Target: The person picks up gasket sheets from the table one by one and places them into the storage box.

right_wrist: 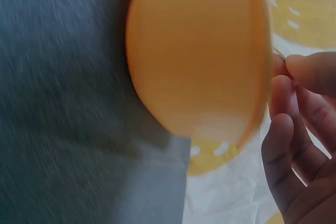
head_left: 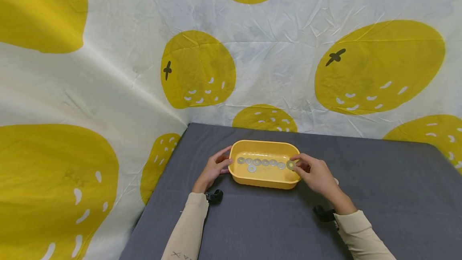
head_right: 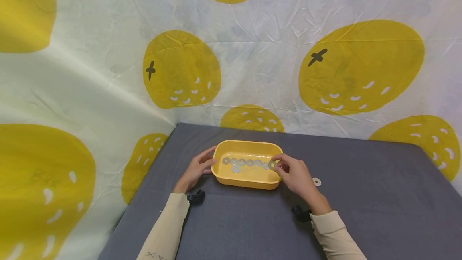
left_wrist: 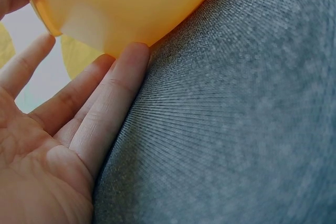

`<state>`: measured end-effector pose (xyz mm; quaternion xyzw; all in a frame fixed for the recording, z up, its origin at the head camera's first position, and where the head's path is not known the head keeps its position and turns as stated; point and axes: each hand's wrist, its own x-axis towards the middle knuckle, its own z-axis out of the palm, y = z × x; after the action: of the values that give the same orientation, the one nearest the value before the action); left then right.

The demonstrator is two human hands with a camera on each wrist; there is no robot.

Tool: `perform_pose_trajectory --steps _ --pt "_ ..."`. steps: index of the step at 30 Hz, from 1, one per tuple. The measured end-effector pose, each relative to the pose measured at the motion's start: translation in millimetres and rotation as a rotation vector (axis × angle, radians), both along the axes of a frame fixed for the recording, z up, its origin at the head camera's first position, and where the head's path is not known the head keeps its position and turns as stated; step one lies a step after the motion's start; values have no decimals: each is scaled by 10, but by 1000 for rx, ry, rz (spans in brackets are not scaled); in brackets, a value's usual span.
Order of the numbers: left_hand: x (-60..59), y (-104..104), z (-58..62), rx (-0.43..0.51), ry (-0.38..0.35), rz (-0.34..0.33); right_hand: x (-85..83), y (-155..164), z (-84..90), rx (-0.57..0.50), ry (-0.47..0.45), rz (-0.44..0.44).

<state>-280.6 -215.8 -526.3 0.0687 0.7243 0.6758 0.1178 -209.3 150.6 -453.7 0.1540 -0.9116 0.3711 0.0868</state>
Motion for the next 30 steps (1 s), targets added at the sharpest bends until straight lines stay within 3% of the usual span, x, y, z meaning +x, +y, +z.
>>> perform_pose_trajectory --steps 9,17,30 --pt "9 4 7 4 4 -1 -8 -199 -60 -2 0 25" --pt "3 0 9 -4 -7 3 -130 -371 -174 -13 10 72" --pt "7 4 31 -1 -10 0 -340 -530 -144 241 -105 -1"
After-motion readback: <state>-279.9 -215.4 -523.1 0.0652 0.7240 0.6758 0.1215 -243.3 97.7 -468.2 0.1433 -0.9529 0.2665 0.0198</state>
